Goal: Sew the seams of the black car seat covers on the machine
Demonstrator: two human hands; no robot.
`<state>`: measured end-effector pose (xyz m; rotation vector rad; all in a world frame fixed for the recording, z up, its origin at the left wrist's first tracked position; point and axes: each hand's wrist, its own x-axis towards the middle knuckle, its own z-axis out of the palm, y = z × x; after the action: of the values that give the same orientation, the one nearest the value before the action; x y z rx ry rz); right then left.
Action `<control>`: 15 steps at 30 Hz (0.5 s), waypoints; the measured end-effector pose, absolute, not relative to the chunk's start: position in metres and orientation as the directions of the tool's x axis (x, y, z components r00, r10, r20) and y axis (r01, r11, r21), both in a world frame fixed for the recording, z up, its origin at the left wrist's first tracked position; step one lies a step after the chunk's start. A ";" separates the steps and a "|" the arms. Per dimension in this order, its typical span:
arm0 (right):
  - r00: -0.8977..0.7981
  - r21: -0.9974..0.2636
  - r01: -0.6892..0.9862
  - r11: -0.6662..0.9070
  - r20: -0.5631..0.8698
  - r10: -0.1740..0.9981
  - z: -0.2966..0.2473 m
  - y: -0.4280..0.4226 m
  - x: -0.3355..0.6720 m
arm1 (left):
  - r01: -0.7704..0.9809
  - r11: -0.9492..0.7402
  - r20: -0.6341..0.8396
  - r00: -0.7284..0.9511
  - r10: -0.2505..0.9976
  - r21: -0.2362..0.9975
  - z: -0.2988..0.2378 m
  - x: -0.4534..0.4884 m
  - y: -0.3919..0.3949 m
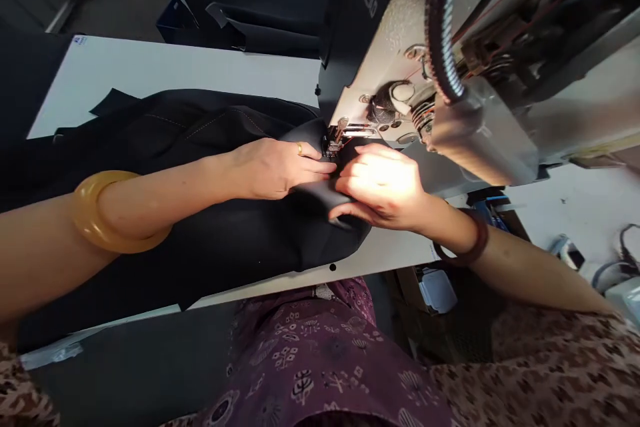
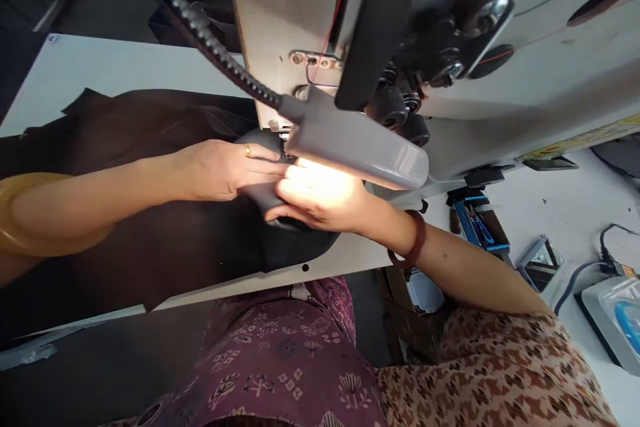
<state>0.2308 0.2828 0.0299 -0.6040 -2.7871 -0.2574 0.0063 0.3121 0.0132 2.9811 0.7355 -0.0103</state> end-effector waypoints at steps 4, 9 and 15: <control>-0.886 0.037 0.410 0.911 0.255 0.388 0.029 0.283 0.221 | 0.389 -0.918 0.088 0.915 0.395 0.080 0.003 -0.004 0.312; -0.592 -0.228 0.576 0.785 0.545 0.593 -0.019 0.289 0.271 | 0.457 -0.879 0.119 0.873 0.472 0.134 0.007 -0.002 0.294; 0.006 -0.752 0.642 0.150 0.201 0.980 -0.088 0.336 0.318 | 0.594 -0.799 -0.057 0.805 0.591 0.099 0.031 0.015 0.283</control>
<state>0.3180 0.3356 -0.0876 -1.5682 -1.7128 0.5977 0.0152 0.2829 0.0310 2.8774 0.9476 -0.0345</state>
